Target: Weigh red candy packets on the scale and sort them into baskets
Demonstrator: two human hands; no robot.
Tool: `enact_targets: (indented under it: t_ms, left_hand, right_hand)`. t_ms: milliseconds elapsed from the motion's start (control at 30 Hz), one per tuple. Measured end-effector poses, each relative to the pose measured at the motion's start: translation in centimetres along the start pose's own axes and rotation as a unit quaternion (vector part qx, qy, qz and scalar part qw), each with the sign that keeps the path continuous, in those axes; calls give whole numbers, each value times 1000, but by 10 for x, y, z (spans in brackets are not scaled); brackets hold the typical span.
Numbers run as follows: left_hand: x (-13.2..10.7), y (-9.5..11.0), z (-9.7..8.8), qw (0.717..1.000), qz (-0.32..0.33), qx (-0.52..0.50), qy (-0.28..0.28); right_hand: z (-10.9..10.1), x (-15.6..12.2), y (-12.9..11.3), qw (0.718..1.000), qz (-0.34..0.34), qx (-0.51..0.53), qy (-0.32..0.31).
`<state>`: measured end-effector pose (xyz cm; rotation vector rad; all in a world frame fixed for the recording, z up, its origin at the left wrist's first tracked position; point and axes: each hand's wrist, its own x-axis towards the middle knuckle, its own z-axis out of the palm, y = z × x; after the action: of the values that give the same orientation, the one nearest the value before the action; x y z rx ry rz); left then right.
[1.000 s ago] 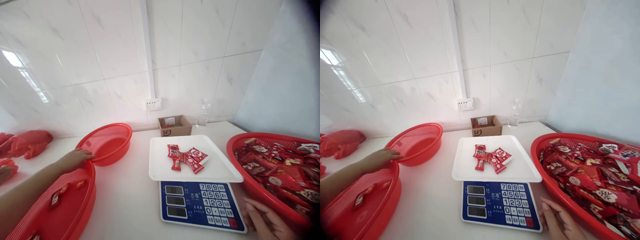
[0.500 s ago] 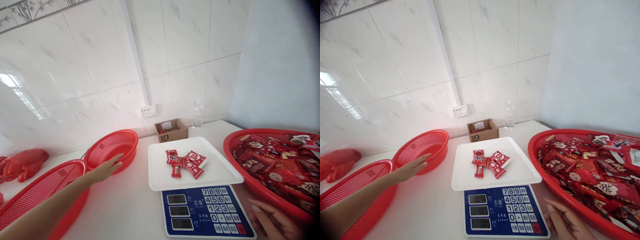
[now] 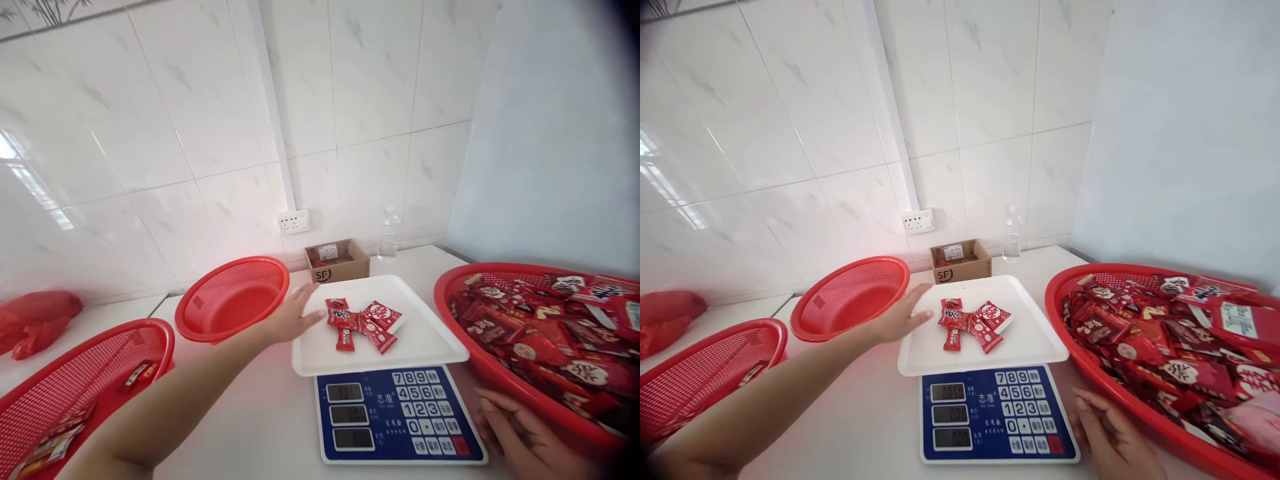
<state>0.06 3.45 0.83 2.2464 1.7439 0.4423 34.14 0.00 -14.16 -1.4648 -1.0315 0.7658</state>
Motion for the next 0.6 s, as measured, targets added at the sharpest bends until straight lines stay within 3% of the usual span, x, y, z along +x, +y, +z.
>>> enact_targets:
  t_ms: [133,233,433,600]
  left_hand:
    - [21,26,25,985,145,59,-70]
    - [28,33,36,970,195,138,-47]
    - [24,27,37,979,146,141,18]
    - [10,7,2,986,43,124,108]
  right_hand:
    - [-3,-5,-27,994,93,49,-35]
    - [-3,-6,-30,995,80,39,-43]
    - [-3,-6,-22,996,68,32,-57]
    - [-4,-8,-27,996,58,23,-56]
